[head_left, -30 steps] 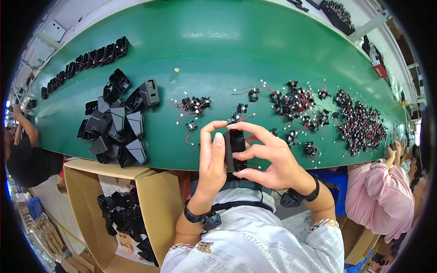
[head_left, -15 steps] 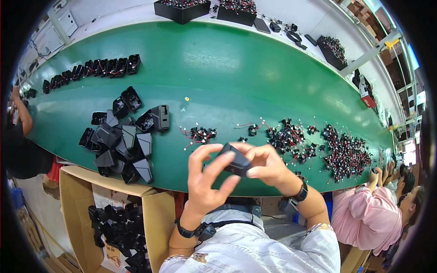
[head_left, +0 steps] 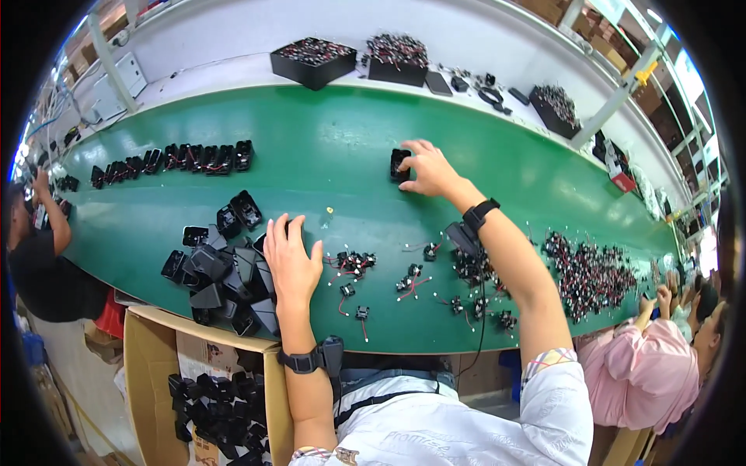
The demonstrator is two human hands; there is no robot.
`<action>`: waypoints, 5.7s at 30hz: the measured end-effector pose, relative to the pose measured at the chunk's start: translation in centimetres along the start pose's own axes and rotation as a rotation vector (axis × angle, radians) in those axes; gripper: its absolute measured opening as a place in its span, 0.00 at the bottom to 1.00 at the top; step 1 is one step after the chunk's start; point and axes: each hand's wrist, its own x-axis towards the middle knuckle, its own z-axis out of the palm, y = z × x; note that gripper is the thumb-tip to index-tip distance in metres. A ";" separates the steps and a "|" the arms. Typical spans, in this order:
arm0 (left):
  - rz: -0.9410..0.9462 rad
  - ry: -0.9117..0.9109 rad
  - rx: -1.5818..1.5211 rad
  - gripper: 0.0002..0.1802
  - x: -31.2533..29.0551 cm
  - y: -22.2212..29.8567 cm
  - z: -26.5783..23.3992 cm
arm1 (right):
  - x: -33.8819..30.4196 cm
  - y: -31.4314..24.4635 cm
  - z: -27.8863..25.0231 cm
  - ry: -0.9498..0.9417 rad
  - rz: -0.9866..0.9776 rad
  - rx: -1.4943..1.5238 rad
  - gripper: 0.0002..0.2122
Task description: The person picks up a black plastic housing and a small electronic component with wires, then inserts the component into the housing by hand. After pressing the parts into place, they set the assembled unit onto the green conveyor belt and reach for more parts to repeat the process.
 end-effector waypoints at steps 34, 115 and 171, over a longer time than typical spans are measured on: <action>-0.506 -0.489 -1.874 0.33 -8.6 7.9 -0.6 | -16.2 -7.8 -2.5 0.014 0.117 0.210 0.15; 0.281 -0.270 -0.942 0.07 -9.0 14.5 -2.1 | -22.9 -15.1 -6.1 0.467 0.357 1.729 0.05; -0.342 -0.855 -1.821 0.20 -12.7 17.9 0.1 | -29.5 -17.7 -8.9 0.627 0.142 0.467 0.13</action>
